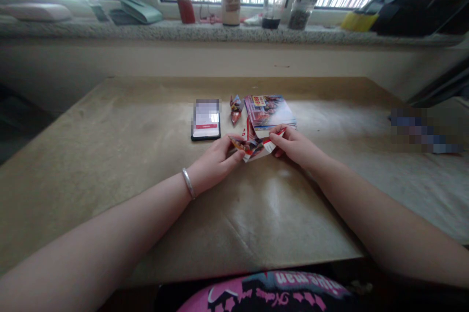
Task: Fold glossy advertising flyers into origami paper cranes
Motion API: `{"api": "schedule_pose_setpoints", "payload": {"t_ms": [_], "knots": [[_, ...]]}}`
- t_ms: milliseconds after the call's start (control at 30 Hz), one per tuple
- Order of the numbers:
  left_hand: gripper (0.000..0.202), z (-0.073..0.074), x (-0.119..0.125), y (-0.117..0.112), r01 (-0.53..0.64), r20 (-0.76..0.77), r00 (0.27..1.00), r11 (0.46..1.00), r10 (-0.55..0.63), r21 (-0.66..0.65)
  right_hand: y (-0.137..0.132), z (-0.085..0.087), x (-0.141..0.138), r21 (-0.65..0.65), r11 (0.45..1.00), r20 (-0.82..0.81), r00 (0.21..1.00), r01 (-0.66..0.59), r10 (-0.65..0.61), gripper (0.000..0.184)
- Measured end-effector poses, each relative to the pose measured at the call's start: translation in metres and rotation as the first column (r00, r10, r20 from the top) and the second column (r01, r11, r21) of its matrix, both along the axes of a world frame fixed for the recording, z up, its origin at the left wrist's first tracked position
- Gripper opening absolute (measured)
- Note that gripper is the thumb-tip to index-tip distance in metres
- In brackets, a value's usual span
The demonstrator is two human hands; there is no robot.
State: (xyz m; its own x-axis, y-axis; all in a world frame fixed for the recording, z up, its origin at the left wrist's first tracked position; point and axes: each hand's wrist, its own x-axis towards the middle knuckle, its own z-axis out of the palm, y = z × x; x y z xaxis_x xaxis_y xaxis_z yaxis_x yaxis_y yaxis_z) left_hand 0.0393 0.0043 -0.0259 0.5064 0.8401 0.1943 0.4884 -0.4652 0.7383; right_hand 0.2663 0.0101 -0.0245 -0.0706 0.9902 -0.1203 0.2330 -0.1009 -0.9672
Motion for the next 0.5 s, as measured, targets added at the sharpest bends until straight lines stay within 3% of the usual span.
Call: {"api": "schedule_pose_setpoints", "payload": {"t_ms": [133, 267, 500], "knots": [[0.053, 0.001, -0.001, 0.000, 0.051, 0.052, 0.997, 0.998, -0.049, -0.046, 0.000, -0.001, -0.003, -0.032, 0.998, -0.056, 0.997, 0.059, -0.061, 0.034], [0.071, -0.002, 0.001, -0.002, 0.029, 0.035, 0.999, 0.999, -0.030, 0.035, -0.002, -0.004, -0.006, -0.011, 0.999, -0.075, 0.996, 0.042, -0.042, 0.035], [0.047, -0.011, 0.002, 0.005, -0.060, 0.220, 0.975, 0.995, 0.040, 0.085, -0.008, -0.004, -0.010, 0.054, 0.998, -0.057, 0.998, -0.017, 0.020, 0.035]]}}
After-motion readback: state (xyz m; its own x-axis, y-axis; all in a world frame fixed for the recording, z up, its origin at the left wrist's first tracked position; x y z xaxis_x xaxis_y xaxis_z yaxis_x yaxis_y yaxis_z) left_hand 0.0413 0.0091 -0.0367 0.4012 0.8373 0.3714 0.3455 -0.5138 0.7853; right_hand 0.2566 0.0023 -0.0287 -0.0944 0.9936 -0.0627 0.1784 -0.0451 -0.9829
